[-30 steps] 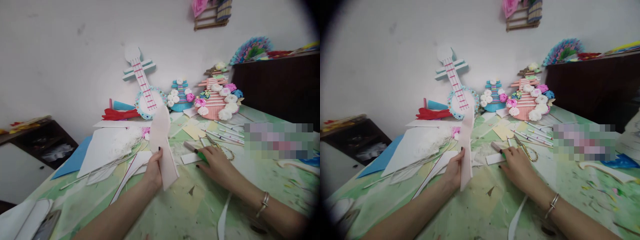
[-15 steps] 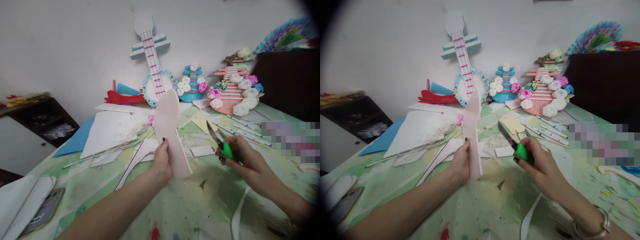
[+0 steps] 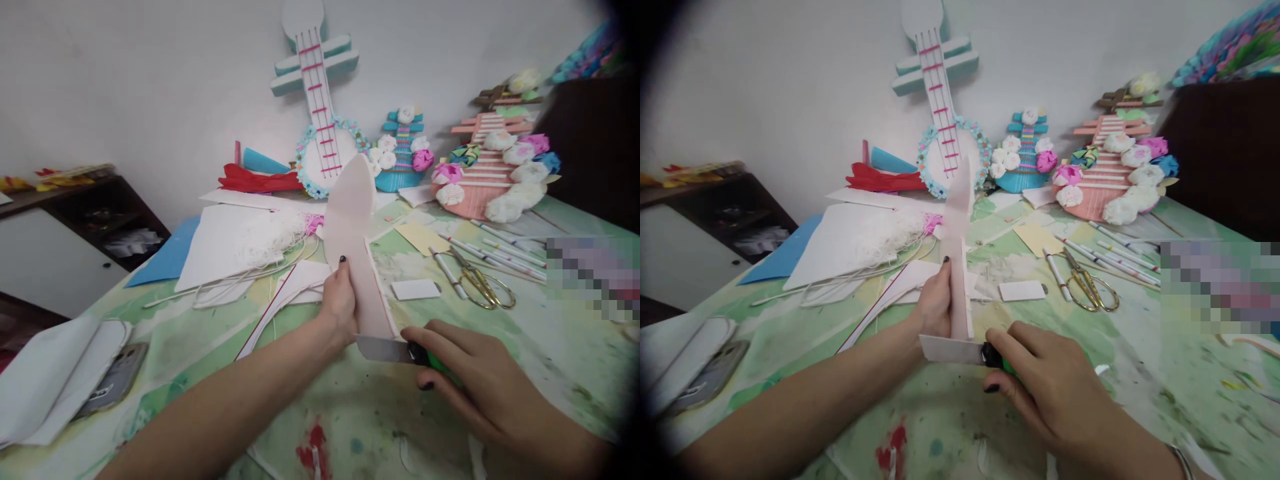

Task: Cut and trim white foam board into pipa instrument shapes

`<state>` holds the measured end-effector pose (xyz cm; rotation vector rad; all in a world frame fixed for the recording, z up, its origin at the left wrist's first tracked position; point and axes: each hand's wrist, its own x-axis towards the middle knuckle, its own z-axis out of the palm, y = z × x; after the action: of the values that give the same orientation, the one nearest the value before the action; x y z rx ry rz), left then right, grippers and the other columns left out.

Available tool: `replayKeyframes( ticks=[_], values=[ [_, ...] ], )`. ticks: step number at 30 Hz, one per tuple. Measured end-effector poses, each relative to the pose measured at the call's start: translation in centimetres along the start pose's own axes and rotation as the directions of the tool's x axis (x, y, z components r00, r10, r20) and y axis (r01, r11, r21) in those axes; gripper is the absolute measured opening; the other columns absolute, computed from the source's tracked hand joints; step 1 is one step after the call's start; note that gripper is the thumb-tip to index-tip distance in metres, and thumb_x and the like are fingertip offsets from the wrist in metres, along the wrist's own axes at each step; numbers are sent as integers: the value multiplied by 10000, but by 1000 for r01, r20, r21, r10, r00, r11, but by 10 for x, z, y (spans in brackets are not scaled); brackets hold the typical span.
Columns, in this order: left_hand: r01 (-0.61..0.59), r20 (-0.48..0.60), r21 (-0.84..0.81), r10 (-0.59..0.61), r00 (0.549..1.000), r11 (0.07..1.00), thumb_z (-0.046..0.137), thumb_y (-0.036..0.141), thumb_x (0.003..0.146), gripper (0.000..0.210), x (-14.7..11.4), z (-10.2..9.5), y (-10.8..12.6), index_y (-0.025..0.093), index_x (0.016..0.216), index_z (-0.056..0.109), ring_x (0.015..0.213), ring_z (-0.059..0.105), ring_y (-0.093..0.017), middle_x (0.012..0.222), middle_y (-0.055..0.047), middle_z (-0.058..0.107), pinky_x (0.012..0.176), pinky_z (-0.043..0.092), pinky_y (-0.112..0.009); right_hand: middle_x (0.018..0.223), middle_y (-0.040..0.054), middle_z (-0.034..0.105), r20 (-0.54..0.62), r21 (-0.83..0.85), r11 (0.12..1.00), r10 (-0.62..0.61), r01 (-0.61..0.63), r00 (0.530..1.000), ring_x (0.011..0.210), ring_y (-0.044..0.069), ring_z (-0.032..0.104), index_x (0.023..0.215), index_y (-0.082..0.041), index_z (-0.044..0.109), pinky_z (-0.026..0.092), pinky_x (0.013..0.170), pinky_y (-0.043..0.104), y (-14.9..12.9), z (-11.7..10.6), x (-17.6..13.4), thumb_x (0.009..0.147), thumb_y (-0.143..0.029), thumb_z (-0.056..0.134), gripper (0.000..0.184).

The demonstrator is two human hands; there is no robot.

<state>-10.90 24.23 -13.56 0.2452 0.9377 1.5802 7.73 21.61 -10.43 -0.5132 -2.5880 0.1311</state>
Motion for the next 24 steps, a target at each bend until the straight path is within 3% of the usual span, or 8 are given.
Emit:
replayKeyframes(
  ticks=[9, 17, 24],
  values=[
    [70, -111, 61, -63, 992, 996, 528, 563, 789, 443, -6, 10, 4, 174, 979, 622, 875, 652, -283, 940, -120, 695, 779, 515, -444, 758, 36, 580, -43, -89, 996, 22, -26, 999, 572, 152, 513, 1120, -205, 506, 356, 500, 258, 0, 6, -3, 925, -323, 402, 250],
    [65, -68, 38, -63, 996, 997, 565, 567, 766, 418, -8, 7, 2, 183, 921, 618, 809, 652, -251, 819, -88, 688, 736, 510, -388, 738, 28, 572, -38, -115, 993, -19, 15, 999, 547, 135, 514, 1120, -197, 492, 352, 473, 243, -2, 5, -1, 939, -316, 395, 237],
    [88, -212, 82, -69, 975, 993, 527, 553, 797, 400, -17, 17, 5, 174, 892, 610, 694, 632, -204, 765, -72, 665, 664, 497, -344, 700, 36, 573, -69, -214, 976, -38, 22, 997, 526, 149, 510, 1055, -191, 513, 316, 454, 264, -5, 6, -3, 939, -331, 398, 216]
  ],
)
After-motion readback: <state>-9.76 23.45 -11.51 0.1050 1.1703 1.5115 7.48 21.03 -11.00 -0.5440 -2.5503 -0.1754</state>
